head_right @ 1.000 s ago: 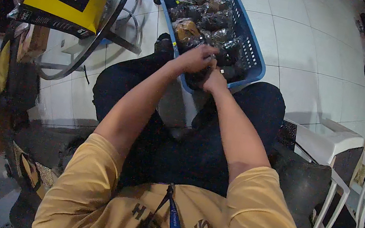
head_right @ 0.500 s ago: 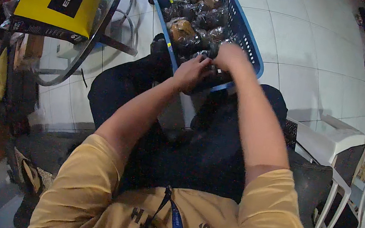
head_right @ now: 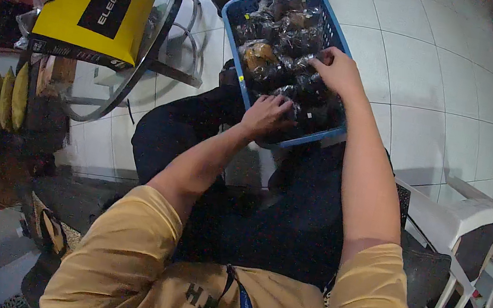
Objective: Inspecting and bagging shoe components in a manufacturing environment.
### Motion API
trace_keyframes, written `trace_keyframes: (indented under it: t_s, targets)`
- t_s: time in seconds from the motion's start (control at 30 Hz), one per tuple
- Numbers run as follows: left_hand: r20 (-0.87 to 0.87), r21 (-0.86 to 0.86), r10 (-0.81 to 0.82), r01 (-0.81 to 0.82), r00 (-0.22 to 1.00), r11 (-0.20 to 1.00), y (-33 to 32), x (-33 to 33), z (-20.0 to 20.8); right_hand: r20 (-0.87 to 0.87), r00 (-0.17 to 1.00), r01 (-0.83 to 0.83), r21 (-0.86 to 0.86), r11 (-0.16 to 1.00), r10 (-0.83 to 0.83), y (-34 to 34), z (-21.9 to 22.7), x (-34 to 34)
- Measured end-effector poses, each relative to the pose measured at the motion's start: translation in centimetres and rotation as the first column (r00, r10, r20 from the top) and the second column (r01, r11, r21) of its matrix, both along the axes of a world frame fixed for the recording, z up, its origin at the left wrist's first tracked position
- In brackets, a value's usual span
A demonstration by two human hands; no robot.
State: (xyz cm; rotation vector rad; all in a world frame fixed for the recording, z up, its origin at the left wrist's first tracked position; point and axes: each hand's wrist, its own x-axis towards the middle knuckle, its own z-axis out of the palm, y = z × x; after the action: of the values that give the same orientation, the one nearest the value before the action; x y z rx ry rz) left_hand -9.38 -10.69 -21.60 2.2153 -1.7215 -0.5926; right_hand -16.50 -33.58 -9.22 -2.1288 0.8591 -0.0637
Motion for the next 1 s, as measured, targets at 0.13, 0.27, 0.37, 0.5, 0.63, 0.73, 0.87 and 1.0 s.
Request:
trace_keyframes:
  t_s: [0.13, 0.27, 0.37, 0.5, 0.63, 0.73, 0.87, 1.0]
  targets:
    - [0.234, -0.041, 0.152, -0.146, 0.96, 0.988, -0.7, 0.9, 1.4, 0.033, 0.999, -0.027, -0.024, 0.999, 0.027, -0.1, -1.0, 0.7]
    - [0.294, -0.155, 0.222, -0.183, 0.929, 0.971, -1.0, 0.5, 1.7, 0.085, 0.995, 0.044, -0.004, 0.999, -0.043, -0.6, -1.5, 0.7]
    - [0.212, 0.0, 0.225, -0.231, 0.951, 0.973, -1.9, 1.0, 5.3, 0.16, 0.978, 0.138, -0.023, 0.99, -0.133, -1.2, -1.4, 0.9]
    - [-0.008, 0.237, 0.136, -0.131, 0.991, 0.963, -2.9, 5.2, 13.5, 0.212, 0.962, 0.194, -0.086, 0.977, -0.173, -1.3, -1.9, 1.2]
    - [-0.233, 0.021, 0.115, -0.113, 0.966, 0.993, -0.6, 6.1, 20.7, 0.046, 0.996, 0.089, -0.282, 0.955, -0.079, -1.8, -3.7, -0.2]
    - [-0.246, 0.115, 0.257, -0.235, 0.935, 0.965, 1.9, 7.9, 19.0, -0.266, 0.964, -0.059, -0.143, 0.988, 0.019, -1.5, -3.6, -0.5]
    - [-0.085, 0.529, 0.092, -0.034, 0.992, 0.848, 3.8, 10.9, 16.4, -0.399, 0.913, -0.137, -0.091, 0.986, 0.09, 0.6, -2.4, 0.7]
    - [-0.214, -0.039, 0.084, -0.095, 0.973, 0.995, 1.4, 9.3, 15.0, -0.222, 0.956, -0.211, -0.063, 0.975, 0.192, 1.0, -3.3, 1.7]
